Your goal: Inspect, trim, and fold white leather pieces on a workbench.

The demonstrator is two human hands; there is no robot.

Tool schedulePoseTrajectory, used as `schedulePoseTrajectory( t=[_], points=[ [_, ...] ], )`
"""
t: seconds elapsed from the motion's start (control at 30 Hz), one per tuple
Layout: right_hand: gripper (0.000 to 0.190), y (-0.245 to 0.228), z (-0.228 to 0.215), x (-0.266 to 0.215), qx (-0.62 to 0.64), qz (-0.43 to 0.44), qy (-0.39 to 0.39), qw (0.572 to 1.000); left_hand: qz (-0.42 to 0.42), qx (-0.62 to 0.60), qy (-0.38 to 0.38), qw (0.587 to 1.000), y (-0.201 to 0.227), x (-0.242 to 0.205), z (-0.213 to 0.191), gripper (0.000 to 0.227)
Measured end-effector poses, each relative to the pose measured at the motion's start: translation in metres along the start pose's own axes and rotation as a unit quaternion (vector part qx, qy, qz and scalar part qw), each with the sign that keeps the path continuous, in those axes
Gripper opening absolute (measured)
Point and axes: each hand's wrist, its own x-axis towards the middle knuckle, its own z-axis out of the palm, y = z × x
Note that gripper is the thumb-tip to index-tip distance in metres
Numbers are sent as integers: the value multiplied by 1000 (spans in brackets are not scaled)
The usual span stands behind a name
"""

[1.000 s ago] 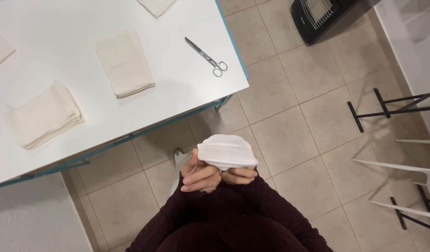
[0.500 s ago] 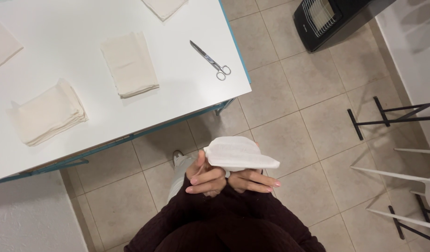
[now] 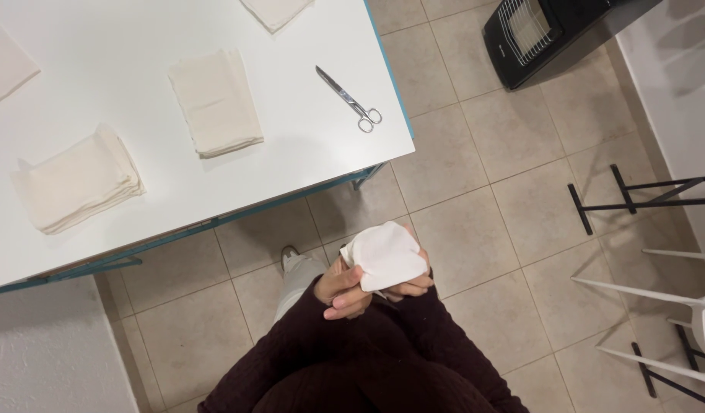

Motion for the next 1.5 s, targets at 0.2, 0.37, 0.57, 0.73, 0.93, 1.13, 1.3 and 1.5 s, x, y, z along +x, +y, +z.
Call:
schedulePoseTrajectory(
  t=[0.2,0.37,0.57,0.73,0.93,1.13,1.3,1.5],
  points=[
    [82,-18,-18,-1,-39,39,44,997,16,153,96,983,-9,-1,15,45],
    [85,-34,-28,-5,-73,71,81,991,-30,190,123,974,-2,-14,-1,48],
    [88,-49,-33,-4,-111,116,120,980,-76,61,5,995,7,38,47,67],
    [92,-35,11,6,-143,152,153,966,-78,15,-80,994,9,16,23,62],
    [66,-24,58,-93,-206,36,293,933,-68,63,-14,996,18,-3,10,52],
    [66,-31,55,-107,-170,33,340,924,-94,102,105,985,16,-13,14,58],
    [54,-25,74,-82,-215,68,438,870,-93,58,19,994,20,12,32,71],
    [42,-22,74,-67,-197,61,374,904,-92,14,-20,995,23,8,14,65]
  ],
)
